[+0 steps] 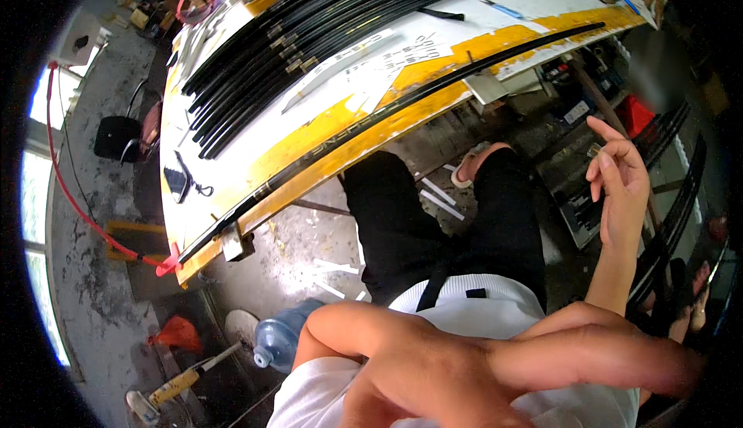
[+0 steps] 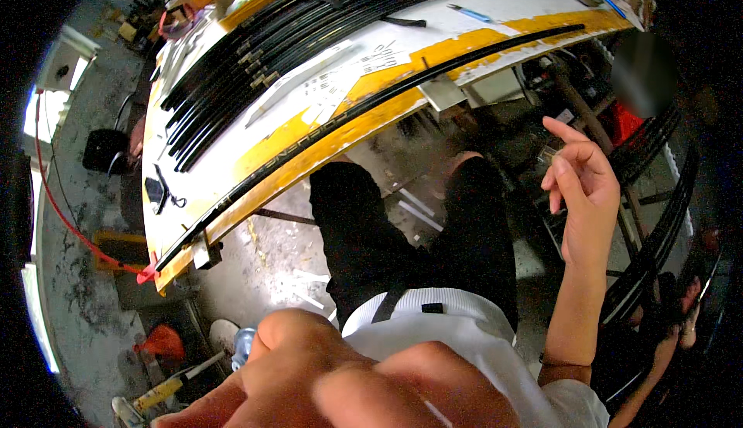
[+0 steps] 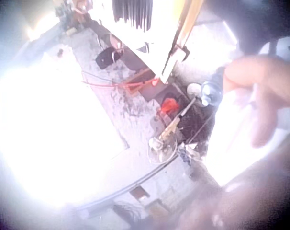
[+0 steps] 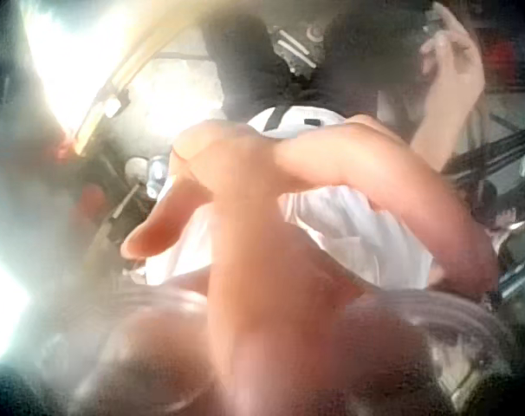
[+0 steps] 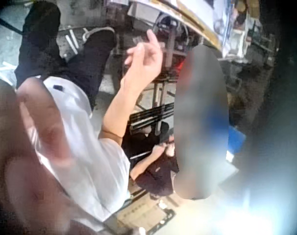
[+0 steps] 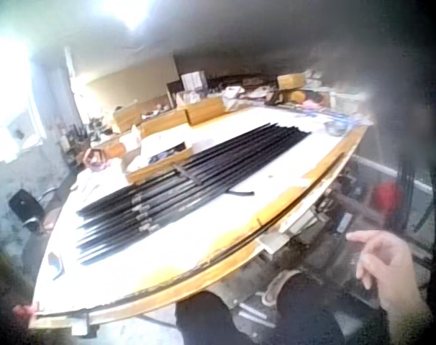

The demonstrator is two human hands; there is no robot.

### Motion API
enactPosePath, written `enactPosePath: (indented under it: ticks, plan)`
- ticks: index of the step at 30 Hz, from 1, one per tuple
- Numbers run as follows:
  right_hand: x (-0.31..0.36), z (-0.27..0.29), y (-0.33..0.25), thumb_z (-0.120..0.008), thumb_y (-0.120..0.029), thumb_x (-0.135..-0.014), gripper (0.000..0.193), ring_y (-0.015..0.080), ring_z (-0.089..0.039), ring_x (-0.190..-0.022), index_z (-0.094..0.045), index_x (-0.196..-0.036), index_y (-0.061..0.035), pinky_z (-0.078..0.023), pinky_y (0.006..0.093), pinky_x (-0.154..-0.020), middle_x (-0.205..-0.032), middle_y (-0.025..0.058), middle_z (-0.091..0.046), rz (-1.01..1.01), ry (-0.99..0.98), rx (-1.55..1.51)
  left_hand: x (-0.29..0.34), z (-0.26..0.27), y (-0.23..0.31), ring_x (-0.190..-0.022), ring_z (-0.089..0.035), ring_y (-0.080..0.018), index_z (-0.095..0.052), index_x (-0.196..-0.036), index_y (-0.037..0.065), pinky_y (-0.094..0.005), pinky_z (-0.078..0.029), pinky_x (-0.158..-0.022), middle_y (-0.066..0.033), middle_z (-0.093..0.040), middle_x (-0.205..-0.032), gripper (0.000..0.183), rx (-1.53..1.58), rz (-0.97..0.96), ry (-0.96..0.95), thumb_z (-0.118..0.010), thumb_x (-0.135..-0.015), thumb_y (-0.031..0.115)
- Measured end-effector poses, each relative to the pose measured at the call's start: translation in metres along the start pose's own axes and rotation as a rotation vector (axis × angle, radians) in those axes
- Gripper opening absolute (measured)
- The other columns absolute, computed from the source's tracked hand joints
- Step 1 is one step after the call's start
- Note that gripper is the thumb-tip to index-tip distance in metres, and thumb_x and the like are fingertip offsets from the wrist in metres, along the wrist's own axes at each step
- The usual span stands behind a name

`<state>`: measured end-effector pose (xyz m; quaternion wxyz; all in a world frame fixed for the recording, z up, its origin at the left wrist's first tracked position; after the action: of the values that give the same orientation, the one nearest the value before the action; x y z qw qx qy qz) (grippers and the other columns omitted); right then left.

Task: The person trims excess plastic from a brand label using snips, then peels a metallic brand sticker from a sheet and applies it to a long black rod.

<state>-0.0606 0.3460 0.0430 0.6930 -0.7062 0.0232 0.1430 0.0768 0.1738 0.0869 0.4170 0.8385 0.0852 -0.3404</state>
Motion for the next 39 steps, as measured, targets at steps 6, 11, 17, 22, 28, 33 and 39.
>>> enactPosePath:
  ticks: [6, 11, 17, 22, 28, 33, 39]
  plan:
    - [-0.001, -0.01, 0.016, -0.053, -0.002, -0.082, 0.002, 0.004, -0.048, -0.06, -0.053, -0.08, -0.0026, -0.037, 0.0163, -0.048, -0.114, 0.0143, -0.055, -0.085, -0.044, 0.016, -0.009, 0.015, 0.024, -0.111, -0.045, -0.0346, -0.052, -0.12, 0.007, -0.0422, -0.035, -0.093, -0.0191, -0.044, -0.125, 0.057, -0.352, 0.068, 0.017, -0.058, -0.078, 0.045]
    - [0.011, -0.004, 0.034, -0.053, -0.001, -0.081, 0.004, 0.0038, -0.045, -0.061, -0.052, -0.079, -0.0038, -0.036, 0.0173, -0.05, -0.108, 0.0104, -0.055, -0.149, -0.061, 0.019, 0.018, 0.121, 0.06, -0.113, -0.044, -0.0345, -0.052, -0.118, 0.005, -0.0433, -0.032, -0.096, -0.0174, -0.044, -0.124, 0.054, -1.725, 0.217, 0.214, -0.068, -0.076, 0.033]
    - [0.008, -0.019, 0.039, -0.054, 0.0, -0.08, 0.004, 0.0037, -0.045, -0.062, -0.053, -0.079, -0.004, -0.036, 0.0174, -0.051, -0.101, 0.0069, -0.055, -0.196, -0.175, -0.034, 0.042, 0.196, 0.07, -0.097, -0.05, -0.0287, -0.055, -0.11, 0.004, -0.0385, -0.036, -0.087, -0.0131, -0.056, -0.097, 0.043, -2.056, 0.783, 0.165, -0.063, -0.079, 0.032]
    - [0.001, -0.032, 0.019, -0.055, 0.001, -0.079, 0.004, 0.0043, -0.047, -0.065, -0.053, -0.081, -0.0024, -0.038, 0.017, -0.053, -0.098, 0.0066, -0.055, -0.118, -0.244, -0.089, 0.044, 0.21, 0.057, -0.091, -0.052, -0.0277, -0.059, -0.099, 0.004, -0.0391, -0.037, -0.082, -0.0112, -0.057, -0.086, 0.029, -2.03, 0.788, -0.045, -0.061, -0.08, 0.026]
    - [-0.003, -0.014, 0.002, -0.056, -0.002, -0.081, 0.004, 0.004, -0.046, -0.068, -0.053, -0.082, -0.0014, -0.04, 0.017, -0.06, -0.094, 0.0061, -0.055, -0.093, -0.32, -0.161, 0.026, 0.163, 0.054, -0.073, -0.055, -0.0314, -0.049, -0.102, -0.001, -0.0349, -0.043, -0.067, -0.0155, -0.058, -0.082, 0.027, -1.89, 0.895, 0.225, -0.06, -0.082, 0.014]
    - [0.001, 0.002, -0.024, -0.054, 0.001, -0.077, 0.005, 0.0058, -0.047, -0.07, -0.052, -0.08, -0.0023, -0.039, 0.018, -0.061, -0.093, 0.0044, -0.053, -0.017, -0.38, -0.072, -0.006, 0.098, 0.033, -0.068, -0.051, -0.0233, -0.048, -0.104, 0.0, -0.0298, -0.042, -0.065, -0.0118, -0.054, -0.083, 0.031, -1.311, 0.722, 0.098, -0.064, -0.08, 0.013]
    - [0.014, 0.007, -0.058, -0.045, 0.006, -0.065, 0.014, 0.0093, -0.047, -0.068, -0.049, -0.076, -0.0013, -0.037, 0.0197, -0.059, -0.089, 0.0072, -0.05, 0.082, -0.476, 0.18, -0.043, 0.043, -0.009, -0.065, -0.042, -0.0024, -0.048, -0.105, 0.002, -0.0169, -0.036, -0.057, -0.001, -0.052, -0.093, 0.04, -0.687, 0.678, 0.244, -0.071, -0.074, 0.008]
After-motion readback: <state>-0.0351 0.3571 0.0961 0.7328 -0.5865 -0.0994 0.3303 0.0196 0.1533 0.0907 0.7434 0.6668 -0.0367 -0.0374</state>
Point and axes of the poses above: each hand's wrist, its own x-axis away from the middle knuckle, its own z-axis out of the back of the hand, y = z × x, the point moved 1 cm from there along -x, towards the middle knuckle
